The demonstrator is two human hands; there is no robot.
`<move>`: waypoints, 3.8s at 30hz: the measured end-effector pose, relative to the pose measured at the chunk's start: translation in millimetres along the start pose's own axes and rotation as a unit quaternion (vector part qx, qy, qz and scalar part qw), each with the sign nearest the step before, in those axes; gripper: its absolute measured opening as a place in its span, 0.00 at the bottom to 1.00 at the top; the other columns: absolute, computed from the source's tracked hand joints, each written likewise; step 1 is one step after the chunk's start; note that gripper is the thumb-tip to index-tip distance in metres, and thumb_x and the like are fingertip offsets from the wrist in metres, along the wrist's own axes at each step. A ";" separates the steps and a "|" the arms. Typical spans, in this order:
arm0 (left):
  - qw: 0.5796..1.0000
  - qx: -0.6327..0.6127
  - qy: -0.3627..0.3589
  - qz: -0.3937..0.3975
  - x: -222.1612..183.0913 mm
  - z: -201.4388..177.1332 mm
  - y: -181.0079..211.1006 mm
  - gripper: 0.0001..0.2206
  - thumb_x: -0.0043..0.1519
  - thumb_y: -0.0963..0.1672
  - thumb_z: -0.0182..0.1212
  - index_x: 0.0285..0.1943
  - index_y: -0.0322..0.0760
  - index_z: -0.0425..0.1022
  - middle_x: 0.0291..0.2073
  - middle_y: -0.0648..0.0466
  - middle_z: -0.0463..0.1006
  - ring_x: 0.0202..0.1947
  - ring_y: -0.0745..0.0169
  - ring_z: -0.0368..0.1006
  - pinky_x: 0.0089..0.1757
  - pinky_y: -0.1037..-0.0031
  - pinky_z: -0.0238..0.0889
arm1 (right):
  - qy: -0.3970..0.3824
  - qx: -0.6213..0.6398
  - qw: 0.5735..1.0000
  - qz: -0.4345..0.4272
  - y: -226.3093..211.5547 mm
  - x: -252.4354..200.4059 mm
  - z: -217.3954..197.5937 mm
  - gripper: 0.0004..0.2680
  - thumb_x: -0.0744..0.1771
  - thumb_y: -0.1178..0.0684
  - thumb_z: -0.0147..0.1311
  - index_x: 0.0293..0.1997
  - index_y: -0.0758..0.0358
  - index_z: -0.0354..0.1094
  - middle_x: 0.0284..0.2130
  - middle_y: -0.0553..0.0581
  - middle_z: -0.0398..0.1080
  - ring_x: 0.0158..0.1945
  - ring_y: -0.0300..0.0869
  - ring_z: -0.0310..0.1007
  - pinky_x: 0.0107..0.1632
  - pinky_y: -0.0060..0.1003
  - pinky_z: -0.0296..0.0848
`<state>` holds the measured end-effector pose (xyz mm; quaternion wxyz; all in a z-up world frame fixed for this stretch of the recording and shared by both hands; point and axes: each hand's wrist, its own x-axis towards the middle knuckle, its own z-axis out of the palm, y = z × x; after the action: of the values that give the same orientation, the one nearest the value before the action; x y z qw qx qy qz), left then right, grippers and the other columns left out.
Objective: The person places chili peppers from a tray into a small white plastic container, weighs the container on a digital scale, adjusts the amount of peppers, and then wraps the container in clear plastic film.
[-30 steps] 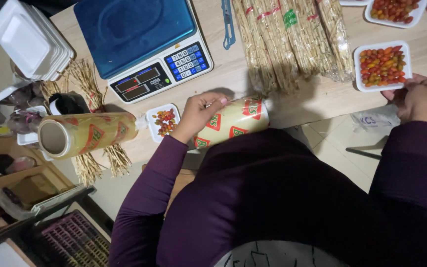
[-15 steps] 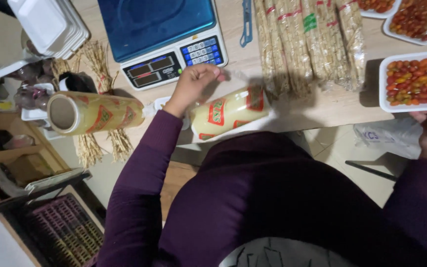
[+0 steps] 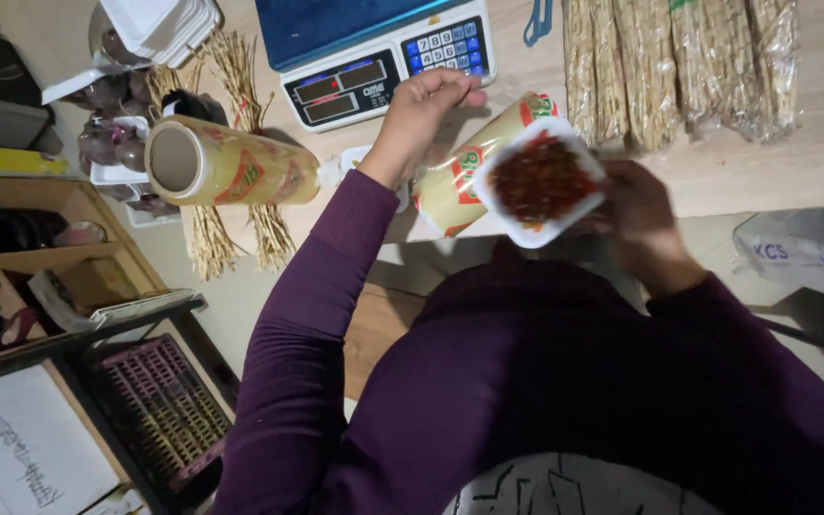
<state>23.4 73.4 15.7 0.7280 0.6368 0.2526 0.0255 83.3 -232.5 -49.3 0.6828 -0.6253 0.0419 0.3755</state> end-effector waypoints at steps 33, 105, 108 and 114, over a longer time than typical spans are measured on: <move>0.973 0.106 0.053 0.197 0.2 18.1 24.8 0.08 0.65 0.44 0.60 0.44 0.39 0.84 0.43 0.55 0.85 0.46 0.64 0.81 0.52 0.72 0.73 | -0.006 0.189 0.973 0.132 7.0 -9.9 52.4 0.10 0.71 0.58 0.42 0.60 0.59 0.63 0.49 0.63 0.73 0.49 0.53 0.78 0.47 0.58 0.83; 0.725 0.443 0.258 0.459 -91.8 111.9 -126.1 0.04 0.65 0.47 0.58 0.42 0.48 0.76 0.32 0.56 0.73 0.29 0.53 0.71 0.33 0.67 0.68 | -0.289 0.085 0.924 0.235 -21.2 51.7 21.3 0.04 0.66 0.57 0.51 0.30 0.59 0.64 0.21 0.45 0.53 0.24 0.36 0.59 0.33 0.33 0.68; 0.715 0.448 0.260 0.469 -95.0 107.0 -123.7 0.06 0.64 0.45 0.59 0.48 0.49 0.76 0.31 0.55 0.72 0.29 0.51 0.71 0.35 0.65 0.69 | -0.308 0.063 0.926 0.211 -6.8 74.1 12.4 0.01 0.64 0.62 0.50 0.34 0.64 0.68 0.19 0.45 0.52 0.22 0.35 0.57 0.32 0.32 0.67; 0.723 0.470 0.268 0.430 -130.6 103.7 -119.8 0.10 0.66 0.46 0.55 0.55 0.46 0.75 0.37 0.52 0.68 0.35 0.53 0.70 0.39 0.64 0.68 | -0.282 0.082 0.933 0.208 20.3 102.3 -7.7 0.05 0.63 0.64 0.51 0.40 0.67 0.70 0.26 0.58 0.71 0.21 0.32 0.54 0.29 0.27 0.60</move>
<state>-82.9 -90.7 -46.9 0.1484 0.9041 0.1158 0.3838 148.0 -193.6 -121.6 0.6219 -0.4130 0.0076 0.6654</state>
